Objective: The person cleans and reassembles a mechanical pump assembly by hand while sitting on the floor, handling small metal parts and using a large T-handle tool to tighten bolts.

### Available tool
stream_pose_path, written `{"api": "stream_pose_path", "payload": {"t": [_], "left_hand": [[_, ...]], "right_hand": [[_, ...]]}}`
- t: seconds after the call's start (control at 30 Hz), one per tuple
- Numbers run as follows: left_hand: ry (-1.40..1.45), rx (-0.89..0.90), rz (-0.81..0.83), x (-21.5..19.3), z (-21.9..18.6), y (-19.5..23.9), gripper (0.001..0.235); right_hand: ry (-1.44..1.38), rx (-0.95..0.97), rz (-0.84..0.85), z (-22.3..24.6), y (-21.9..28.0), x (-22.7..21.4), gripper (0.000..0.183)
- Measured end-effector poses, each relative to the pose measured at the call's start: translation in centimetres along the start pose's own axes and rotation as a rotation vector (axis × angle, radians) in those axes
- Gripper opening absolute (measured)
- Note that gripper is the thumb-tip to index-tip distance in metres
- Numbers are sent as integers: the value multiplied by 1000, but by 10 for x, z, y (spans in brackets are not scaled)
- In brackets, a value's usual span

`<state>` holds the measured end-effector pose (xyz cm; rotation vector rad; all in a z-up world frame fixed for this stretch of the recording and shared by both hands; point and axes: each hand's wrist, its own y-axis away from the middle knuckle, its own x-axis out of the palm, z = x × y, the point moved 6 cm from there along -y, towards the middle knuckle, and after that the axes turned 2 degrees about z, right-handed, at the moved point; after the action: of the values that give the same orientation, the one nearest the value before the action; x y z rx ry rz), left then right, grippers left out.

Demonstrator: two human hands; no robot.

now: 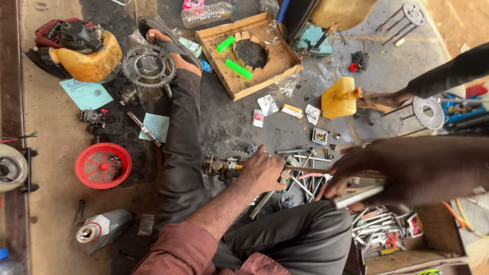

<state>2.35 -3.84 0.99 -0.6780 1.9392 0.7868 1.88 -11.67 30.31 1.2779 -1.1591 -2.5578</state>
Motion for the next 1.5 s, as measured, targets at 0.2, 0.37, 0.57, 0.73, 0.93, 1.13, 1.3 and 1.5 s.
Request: {"api": "stream_pose_path", "payload": {"t": [0.2,0.37,0.57,0.73,0.93,1.13,1.3,1.5], "left_hand": [[-43,47,-99,18,-1,-18,91],[-91,7,-49,18,-10,-13,83],[-69,-44,23,21,-10,-4,68],[-126,153,-82,10,1,-3,74],[-52,116,50,-1,0,6,80],[-76,131,136,4,-3,9,80],[-164,281,109,22,-13,8,68],[-245,392,44,13,-12,20,68]], "right_hand": [[-466,264,367,2,-6,4,46],[-603,628,223,-6,11,28,66],[-895,565,-264,-6,22,47,68],[-222,689,-840,12,53,27,59],[907,-193,-642,77,62,7,64],[936,-425,-655,65,59,11,46],[904,-597,-658,44,60,12,32],[691,-895,-705,28,49,10,18]]}}
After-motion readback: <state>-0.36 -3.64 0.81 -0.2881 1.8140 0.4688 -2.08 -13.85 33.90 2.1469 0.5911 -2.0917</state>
